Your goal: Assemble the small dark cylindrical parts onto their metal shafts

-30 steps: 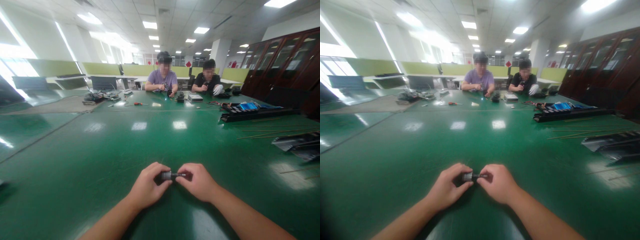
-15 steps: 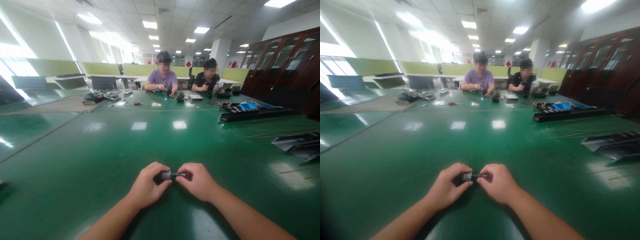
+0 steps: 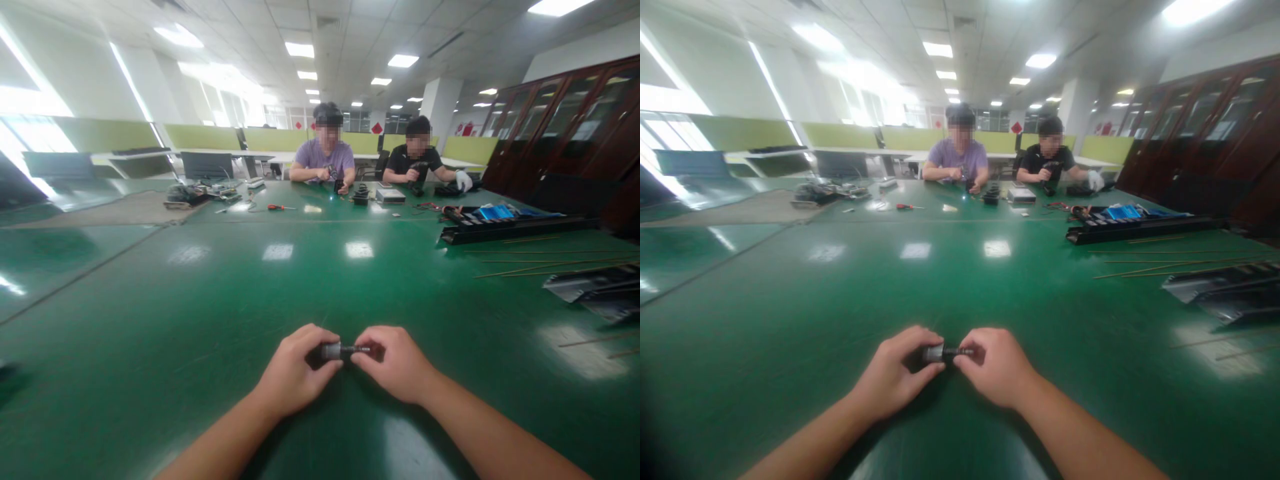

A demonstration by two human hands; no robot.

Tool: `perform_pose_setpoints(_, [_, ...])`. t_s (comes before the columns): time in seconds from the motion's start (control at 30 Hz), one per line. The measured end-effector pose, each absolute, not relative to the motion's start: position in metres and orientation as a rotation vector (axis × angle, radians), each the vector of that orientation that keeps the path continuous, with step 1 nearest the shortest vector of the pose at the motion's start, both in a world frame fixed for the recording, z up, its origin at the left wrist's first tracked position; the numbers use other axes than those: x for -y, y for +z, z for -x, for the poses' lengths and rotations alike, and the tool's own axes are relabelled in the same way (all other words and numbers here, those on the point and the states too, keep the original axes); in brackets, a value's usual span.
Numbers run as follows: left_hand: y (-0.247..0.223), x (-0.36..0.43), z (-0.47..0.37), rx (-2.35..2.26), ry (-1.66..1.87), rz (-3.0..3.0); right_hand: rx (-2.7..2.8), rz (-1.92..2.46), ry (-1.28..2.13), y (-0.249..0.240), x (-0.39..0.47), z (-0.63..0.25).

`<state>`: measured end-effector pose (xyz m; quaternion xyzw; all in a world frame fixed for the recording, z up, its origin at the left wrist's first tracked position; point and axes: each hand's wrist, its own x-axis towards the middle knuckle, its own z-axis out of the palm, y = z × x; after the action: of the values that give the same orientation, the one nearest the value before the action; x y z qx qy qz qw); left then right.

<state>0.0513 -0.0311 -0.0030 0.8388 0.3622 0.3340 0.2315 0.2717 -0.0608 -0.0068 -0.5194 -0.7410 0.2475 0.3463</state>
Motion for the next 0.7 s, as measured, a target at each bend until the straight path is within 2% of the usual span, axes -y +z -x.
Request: perform_pose_setpoints(0.7, [0.0003,0.0314,-0.0515,-0.992,0.940,-2.316,1.919,1.359,0.629,-0.0050,0.0611,-0.2721])
